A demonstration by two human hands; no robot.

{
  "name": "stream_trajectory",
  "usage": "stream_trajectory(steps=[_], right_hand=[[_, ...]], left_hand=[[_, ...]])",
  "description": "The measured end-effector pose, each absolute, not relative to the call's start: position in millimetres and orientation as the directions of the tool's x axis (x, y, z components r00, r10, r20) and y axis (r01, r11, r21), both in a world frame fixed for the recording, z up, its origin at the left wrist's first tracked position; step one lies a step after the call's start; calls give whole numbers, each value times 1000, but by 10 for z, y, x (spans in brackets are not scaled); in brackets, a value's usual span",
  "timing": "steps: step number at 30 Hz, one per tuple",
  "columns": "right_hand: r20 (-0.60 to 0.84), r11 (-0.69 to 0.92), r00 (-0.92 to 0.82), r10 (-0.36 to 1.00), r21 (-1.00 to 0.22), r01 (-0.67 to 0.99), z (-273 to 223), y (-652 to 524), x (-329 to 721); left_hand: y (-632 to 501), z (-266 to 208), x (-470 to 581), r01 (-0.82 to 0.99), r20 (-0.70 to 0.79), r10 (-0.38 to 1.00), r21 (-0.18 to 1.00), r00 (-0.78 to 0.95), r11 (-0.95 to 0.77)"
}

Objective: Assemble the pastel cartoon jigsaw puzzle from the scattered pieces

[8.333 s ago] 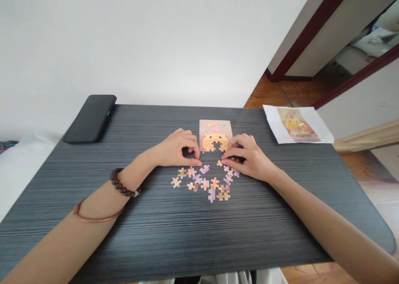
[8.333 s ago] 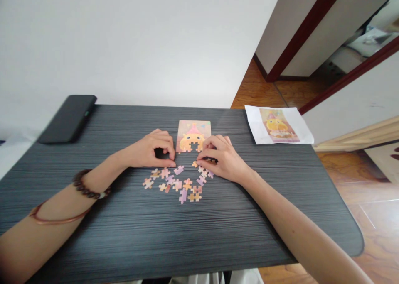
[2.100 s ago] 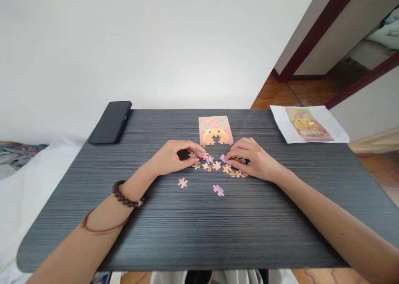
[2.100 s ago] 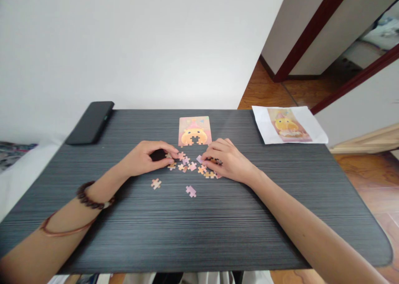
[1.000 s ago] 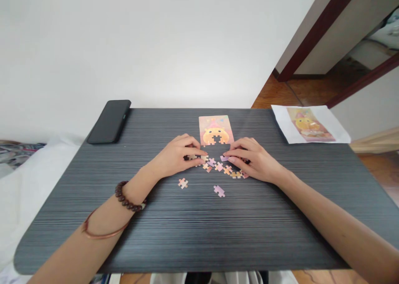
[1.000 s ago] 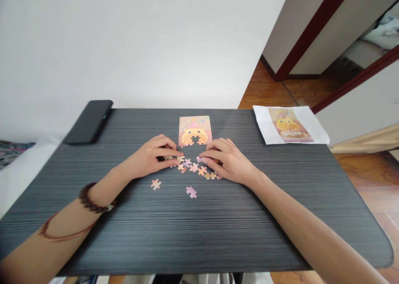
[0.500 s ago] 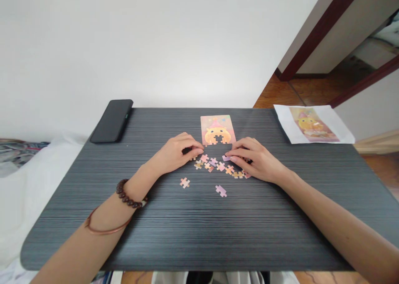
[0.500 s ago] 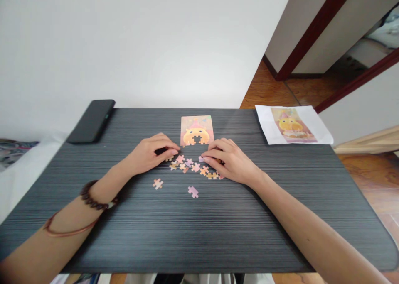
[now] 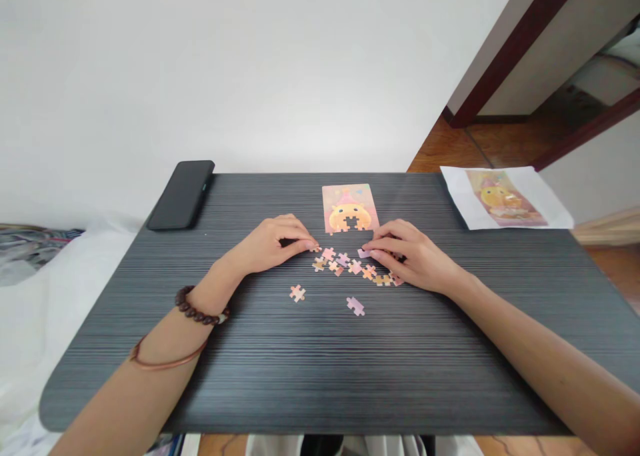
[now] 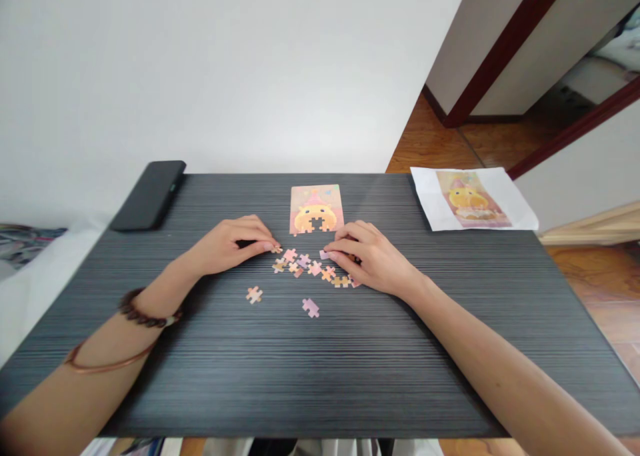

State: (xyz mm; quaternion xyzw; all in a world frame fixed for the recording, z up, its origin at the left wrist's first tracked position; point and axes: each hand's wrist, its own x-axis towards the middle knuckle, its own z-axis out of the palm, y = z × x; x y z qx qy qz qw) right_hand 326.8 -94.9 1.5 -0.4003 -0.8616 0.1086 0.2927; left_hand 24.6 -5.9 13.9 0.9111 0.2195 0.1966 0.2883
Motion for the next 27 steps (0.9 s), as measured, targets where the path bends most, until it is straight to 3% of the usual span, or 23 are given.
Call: stream_trajectory(steps=[8, 11, 17, 27], right_hand=[[405, 643, -500, 766, -451, 619, 26, -951, 3263], [410, 647, -501, 762, -457, 611, 31, -949, 3255], [420, 651, -499, 758, -431, 625, 31, -954, 3259], [534, 597, -357, 767, -390, 701, -6, -941, 3296]], left_hand=[[-122, 127, 311, 391, 275, 605, 555, 747, -734], [-137, 136, 313, 359, 267, 577, 567, 771, -742], [-155, 108, 340, 365, 247, 515, 467, 821, -806], [-190, 114, 372, 333, 275, 516, 509, 811, -794]])
